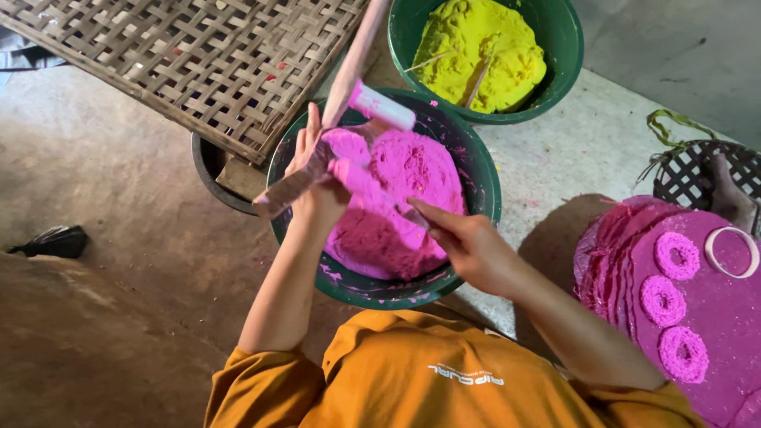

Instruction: The person forms incense paste into decorative rings using a mold and a thin stick, and then places the finished rings onto large circular trays.

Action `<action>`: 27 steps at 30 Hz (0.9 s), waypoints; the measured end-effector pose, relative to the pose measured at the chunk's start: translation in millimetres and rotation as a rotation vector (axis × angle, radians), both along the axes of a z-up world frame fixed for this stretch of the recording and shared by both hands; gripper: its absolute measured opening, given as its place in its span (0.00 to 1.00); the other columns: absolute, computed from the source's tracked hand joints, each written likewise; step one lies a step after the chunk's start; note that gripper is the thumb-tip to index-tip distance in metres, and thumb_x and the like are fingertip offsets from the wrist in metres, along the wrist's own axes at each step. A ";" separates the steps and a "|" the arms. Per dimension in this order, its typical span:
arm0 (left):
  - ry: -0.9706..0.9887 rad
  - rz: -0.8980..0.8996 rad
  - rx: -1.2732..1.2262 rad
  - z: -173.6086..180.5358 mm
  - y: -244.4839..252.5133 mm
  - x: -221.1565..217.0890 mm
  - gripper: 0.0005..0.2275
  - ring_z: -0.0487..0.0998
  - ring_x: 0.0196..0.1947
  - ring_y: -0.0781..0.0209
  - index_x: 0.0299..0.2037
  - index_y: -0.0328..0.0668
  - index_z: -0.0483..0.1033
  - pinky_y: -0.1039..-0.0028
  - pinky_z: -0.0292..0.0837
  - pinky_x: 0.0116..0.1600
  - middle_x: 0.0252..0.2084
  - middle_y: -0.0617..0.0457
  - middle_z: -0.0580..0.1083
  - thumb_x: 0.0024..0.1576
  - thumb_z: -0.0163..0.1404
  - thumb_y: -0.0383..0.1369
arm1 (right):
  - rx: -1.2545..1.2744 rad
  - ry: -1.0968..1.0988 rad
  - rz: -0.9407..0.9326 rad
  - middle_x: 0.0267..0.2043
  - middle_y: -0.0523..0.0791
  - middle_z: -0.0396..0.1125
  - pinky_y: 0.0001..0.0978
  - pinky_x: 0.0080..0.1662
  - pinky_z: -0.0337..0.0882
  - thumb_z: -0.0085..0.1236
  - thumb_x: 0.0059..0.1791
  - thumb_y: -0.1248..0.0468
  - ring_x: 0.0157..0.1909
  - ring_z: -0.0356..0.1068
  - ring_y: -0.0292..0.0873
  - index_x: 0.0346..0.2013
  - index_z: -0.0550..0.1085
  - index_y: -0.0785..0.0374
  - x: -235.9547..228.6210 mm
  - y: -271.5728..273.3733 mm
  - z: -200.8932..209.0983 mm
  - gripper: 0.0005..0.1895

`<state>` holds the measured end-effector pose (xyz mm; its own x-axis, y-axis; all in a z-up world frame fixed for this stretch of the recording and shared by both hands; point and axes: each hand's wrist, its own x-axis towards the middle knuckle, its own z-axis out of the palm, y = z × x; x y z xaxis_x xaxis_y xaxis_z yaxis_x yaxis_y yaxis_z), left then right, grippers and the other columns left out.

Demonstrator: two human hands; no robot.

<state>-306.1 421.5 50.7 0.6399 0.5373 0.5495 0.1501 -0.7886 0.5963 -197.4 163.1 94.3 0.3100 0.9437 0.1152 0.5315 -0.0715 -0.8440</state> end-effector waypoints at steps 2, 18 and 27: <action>0.058 0.078 0.101 -3.1 1.6 5.0 0.21 0.72 0.59 0.42 0.63 0.42 0.70 0.56 0.77 0.53 0.75 0.33 0.55 0.60 0.54 0.36 | -0.013 0.037 -0.092 0.60 0.54 0.74 0.34 0.53 0.71 0.48 0.55 0.72 0.57 0.74 0.48 0.68 0.67 0.61 16.1 1.0 6.9 0.24; 0.523 0.030 0.150 18.5 -2.8 0.4 0.25 0.79 0.36 0.53 0.74 0.45 0.62 0.60 0.78 0.38 0.47 0.47 0.75 0.68 0.48 0.43 | -0.591 -0.378 0.133 0.36 0.45 0.78 0.34 0.37 0.72 0.52 0.51 0.55 0.35 0.79 0.43 0.53 0.79 0.45 57.4 58.0 126.7 0.17; 0.058 -0.440 -0.260 -1.3 -37.5 -24.4 0.33 0.81 0.48 0.57 0.69 0.37 0.63 0.64 0.77 0.51 0.51 0.48 0.77 0.54 0.59 0.40 | -0.135 -1.366 0.289 0.27 0.43 0.67 0.35 0.29 0.71 0.51 0.47 0.62 0.27 0.72 0.43 0.32 0.73 0.60 -8.1 55.5 73.9 0.05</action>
<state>-330.5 384.0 49.5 0.8618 0.3238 0.3903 -0.1242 -0.6114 0.7815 -205.4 218.7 168.2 -0.1759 0.9820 0.0684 0.9263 0.1416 0.3490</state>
